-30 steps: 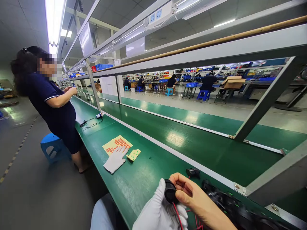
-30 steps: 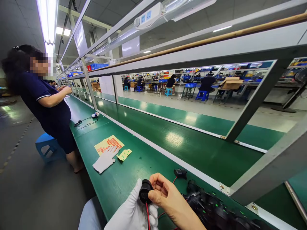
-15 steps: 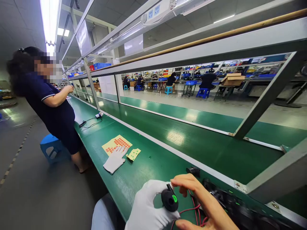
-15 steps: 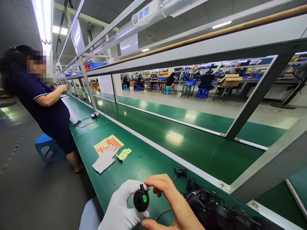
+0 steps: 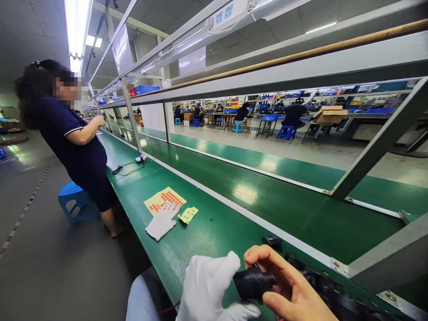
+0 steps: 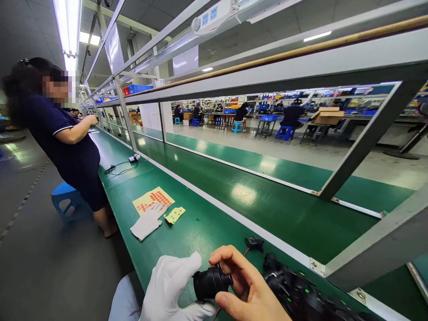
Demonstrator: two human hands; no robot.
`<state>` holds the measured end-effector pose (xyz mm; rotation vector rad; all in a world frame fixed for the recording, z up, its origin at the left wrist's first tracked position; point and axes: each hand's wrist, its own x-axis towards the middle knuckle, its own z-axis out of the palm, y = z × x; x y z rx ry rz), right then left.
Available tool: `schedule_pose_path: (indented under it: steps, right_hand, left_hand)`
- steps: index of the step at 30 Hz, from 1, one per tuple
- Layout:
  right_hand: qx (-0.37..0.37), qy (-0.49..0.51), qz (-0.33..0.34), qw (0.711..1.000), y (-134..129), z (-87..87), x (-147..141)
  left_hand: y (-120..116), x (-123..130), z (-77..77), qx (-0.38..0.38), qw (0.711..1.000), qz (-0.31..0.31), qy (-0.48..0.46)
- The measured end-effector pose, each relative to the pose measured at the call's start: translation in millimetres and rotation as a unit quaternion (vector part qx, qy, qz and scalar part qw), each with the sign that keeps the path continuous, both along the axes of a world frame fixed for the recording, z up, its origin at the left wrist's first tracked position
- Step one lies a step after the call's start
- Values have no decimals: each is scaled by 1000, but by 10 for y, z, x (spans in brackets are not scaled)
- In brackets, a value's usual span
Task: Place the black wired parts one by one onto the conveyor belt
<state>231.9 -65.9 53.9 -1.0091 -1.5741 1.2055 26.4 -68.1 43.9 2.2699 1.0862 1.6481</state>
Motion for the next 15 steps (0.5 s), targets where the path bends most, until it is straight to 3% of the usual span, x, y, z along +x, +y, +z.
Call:
schedule_pose_path:
  steps: [2, 4, 5, 7, 8, 9, 10, 11, 15]
  right_hand:
    - [-40, 41, 19, 998, 18, -13, -47]
    - [-76, 80, 24, 994, 32, -15, -93]
    - [-89, 92, 20, 992, 41, -18, -107]
    - [-102, 92, 9, 990, 64, -36, -117]
    - [-102, 83, 6, 991, 75, -52, -120]
    - [-100, 71, 9, 992, 84, -68, -128]
    - [-98, 58, 16, 993, 86, -84, -145]
    - [-97, 46, 27, 994, 81, -95, -173]
    - [-86, -14, 28, 996, 31, 3, -310]
  left_hand:
    - [-43, 4, 33, -180, 983, -17, -20]
    - [-44, 15, 83, -377, 920, -72, -81]
    - [-29, 26, 100, -463, 869, -121, -129]
    - [20, 58, 98, -586, 737, -243, -234]
    - [48, 79, 78, -616, 673, -300, -280]
    - [76, 101, 48, -628, 626, -338, -316]
    - [102, 122, 14, -627, 603, -356, -342]
    - [128, 139, -19, -622, 598, -357, -358]
    - [246, 130, -107, -603, 639, -324, -350]
